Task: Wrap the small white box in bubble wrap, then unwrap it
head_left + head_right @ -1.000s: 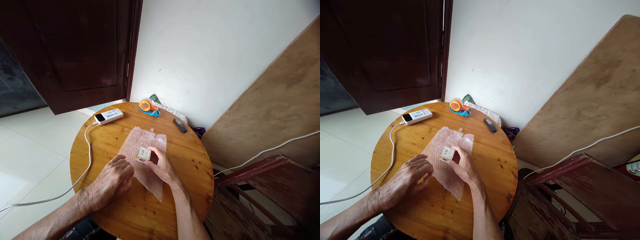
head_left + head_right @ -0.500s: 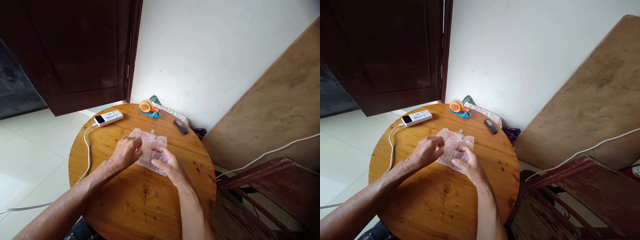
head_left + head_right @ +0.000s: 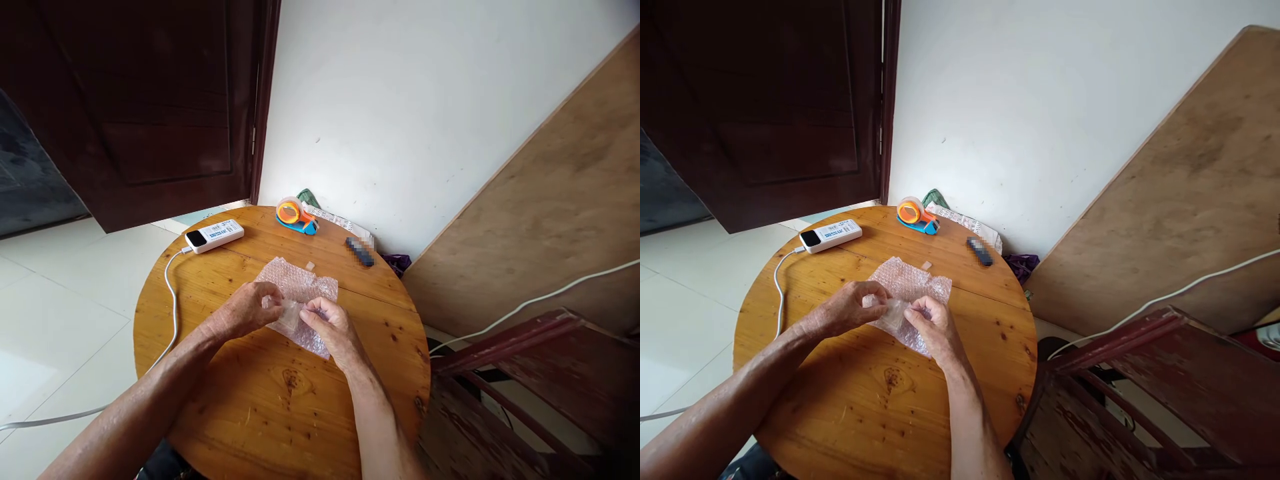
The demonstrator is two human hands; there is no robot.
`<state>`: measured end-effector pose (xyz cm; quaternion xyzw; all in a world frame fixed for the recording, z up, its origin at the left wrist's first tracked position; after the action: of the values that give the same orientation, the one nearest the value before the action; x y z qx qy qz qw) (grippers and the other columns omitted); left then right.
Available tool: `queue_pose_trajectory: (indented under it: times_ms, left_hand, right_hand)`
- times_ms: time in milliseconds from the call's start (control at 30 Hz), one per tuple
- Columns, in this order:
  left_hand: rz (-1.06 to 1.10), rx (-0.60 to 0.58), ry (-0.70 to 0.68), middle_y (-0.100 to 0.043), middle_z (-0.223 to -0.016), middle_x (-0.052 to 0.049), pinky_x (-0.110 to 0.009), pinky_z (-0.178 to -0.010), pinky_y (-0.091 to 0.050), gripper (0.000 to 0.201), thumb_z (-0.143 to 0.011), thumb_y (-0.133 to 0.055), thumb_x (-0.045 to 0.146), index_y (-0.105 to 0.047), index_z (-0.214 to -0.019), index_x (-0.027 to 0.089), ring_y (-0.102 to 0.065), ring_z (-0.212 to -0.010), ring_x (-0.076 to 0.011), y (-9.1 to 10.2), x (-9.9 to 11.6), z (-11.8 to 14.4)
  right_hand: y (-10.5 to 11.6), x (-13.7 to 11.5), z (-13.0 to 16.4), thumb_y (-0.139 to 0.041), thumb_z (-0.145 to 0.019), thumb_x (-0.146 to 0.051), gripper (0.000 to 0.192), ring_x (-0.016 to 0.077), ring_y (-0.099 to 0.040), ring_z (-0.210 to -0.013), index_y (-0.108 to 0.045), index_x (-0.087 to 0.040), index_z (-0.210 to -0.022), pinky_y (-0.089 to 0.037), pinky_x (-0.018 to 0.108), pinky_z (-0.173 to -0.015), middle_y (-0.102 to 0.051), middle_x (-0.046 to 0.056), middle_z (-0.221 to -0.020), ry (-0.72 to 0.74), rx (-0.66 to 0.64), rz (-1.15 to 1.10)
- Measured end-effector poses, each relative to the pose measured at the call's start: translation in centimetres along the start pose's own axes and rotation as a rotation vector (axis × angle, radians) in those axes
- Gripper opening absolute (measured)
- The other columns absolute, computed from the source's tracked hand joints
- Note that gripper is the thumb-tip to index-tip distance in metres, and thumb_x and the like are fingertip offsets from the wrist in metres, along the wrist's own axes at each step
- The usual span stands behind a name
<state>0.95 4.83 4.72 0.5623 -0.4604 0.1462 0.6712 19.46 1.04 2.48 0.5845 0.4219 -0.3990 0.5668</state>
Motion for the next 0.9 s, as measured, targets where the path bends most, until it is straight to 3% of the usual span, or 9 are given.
queue_pose_trajectory:
  times_ms: [300, 900]
  left_hand:
    - [0.028, -0.009, -0.025, -0.067, -0.073, 0.001, -0.024, -0.065, -0.041, 0.011, -0.072, -0.056, 0.021, -0.066, -0.074, 0.017, -0.059, -0.07, -0.0147, -0.29, -0.01, 0.52]
    - [0.103, -0.058, 0.004, -0.06, -0.067, 0.003, -0.022, -0.061, -0.039, 0.009, -0.071, -0.055, 0.023, -0.062, -0.071, 0.017, -0.052, -0.064, -0.0122, -0.58, 0.03, 0.45]
  right_hand:
    - [-0.19, -0.43, 0.5, -0.067, -0.075, -0.035, 0.019, 0.0107, -0.039, -0.058, -0.057, -0.02, -0.067, -0.03, 0.024, -0.055, -0.048, -0.005, -0.063, -0.039, -0.174, -0.005]
    - [-0.16, -0.12, 0.47, -0.066, -0.069, -0.029, 0.015, 0.0102, -0.041, -0.055, -0.057, -0.02, -0.062, -0.031, 0.023, -0.053, -0.051, -0.005, -0.058, -0.086, -0.127, 0.013]
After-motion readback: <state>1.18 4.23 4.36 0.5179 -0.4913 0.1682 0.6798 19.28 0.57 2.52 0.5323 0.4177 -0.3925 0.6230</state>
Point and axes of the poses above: each hand's wrist, its own z-axis away from the middle knuckle, its own y-axis out of the back of the hand, x = y × z, the point moved 4 cm from there along -z, towards the middle knuckle
